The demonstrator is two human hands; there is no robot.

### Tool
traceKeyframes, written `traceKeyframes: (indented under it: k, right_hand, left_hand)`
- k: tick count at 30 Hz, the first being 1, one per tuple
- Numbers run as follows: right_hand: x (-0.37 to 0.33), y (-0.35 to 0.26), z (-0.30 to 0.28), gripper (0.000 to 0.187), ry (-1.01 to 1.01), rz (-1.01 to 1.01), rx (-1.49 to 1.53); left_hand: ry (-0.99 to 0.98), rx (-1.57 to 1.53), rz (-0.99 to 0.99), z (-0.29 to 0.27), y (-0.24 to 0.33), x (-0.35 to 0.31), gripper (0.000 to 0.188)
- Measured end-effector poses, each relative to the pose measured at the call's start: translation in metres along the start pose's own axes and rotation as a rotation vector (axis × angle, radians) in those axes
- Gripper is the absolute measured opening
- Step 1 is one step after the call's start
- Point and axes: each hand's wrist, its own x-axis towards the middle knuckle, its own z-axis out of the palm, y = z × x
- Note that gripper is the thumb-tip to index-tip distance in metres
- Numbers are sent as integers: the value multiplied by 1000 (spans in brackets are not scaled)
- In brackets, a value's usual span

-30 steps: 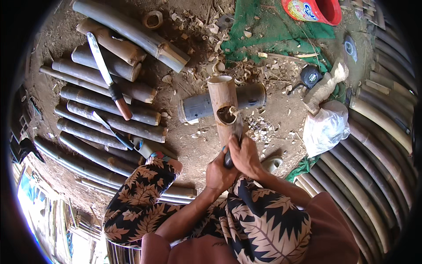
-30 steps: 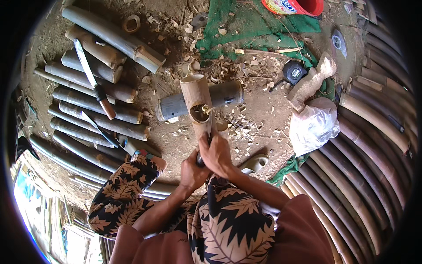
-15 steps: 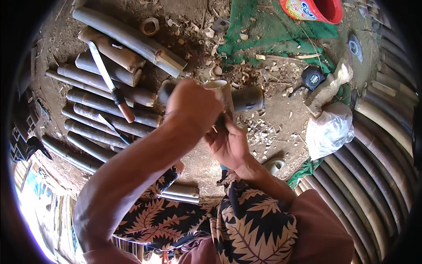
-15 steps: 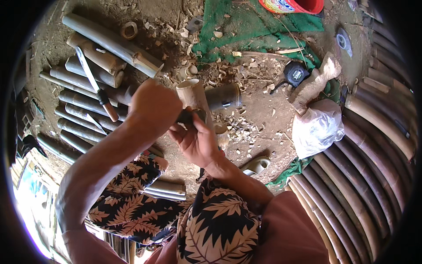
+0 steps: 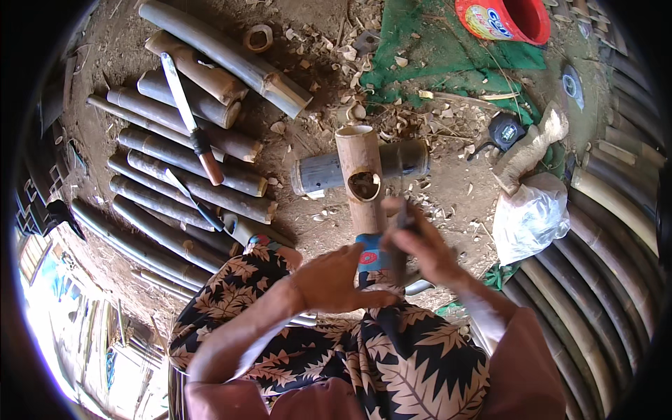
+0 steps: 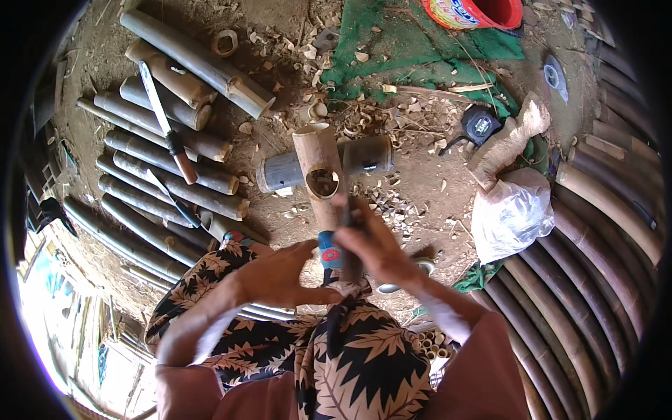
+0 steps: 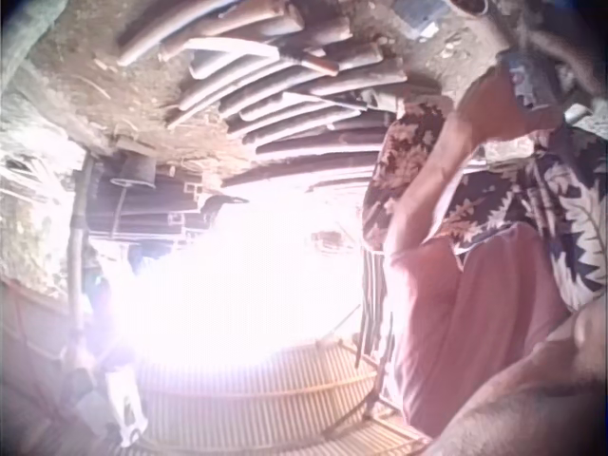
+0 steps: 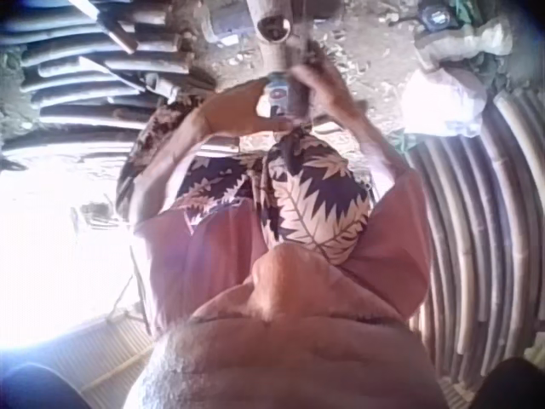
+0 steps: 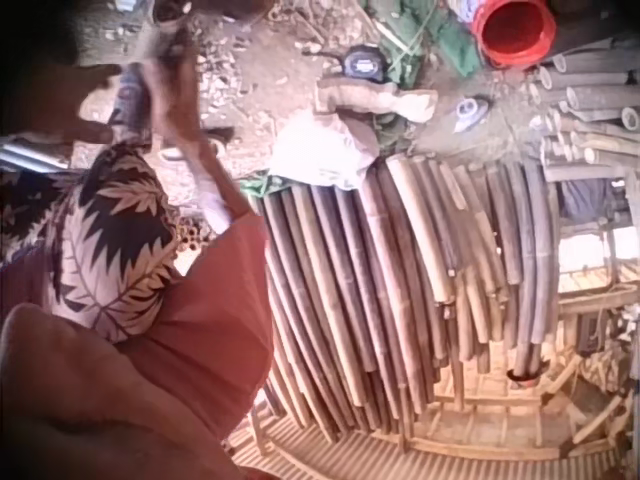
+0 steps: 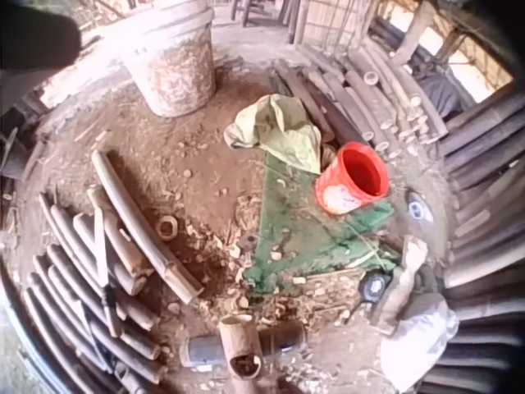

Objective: The person carves a hole into a bamboo segment using a small knife, strikes the knife with a larger bamboo piece to drive it through, and checks the fit with another bamboo pole.

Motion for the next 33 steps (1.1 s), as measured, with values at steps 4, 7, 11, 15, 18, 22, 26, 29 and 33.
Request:
traceKeyframes:
  k: [4,7,11,15,18,22,26,29,33]
  right_hand:
    - [0,-51,-48,48,-162,-256,-1246]
    - [27,-78,-34,41,-344,6,-1731]
    - [59,-103,-27,30,-635,-6,-1899]
    - [85,-106,-33,28,-688,163,-1699]
    - [63,-60,-53,30,-518,188,-1279]
    - [28,9,-36,32,-153,4,-870]
    - [24,59,-3,33,92,21,-655]
    - [27,80,21,38,199,63,-487]
    - [29,82,28,39,220,35,-539]
  left_hand:
    - [62,-1025,307,44,-9,59,104]
    - [192,-1885,311,66,22,106,53]
    - [69,-2400,360,69,33,131,33]
    - [378,-2297,318,63,27,129,29]
    - [582,-1764,-80,59,18,118,28]
    - [600,-1123,-131,53,-10,105,43]
    - [608,-517,-95,35,-32,96,38]
    - [536,48,-19,18,-52,91,25]
    - [639,251,29,23,-52,90,27]
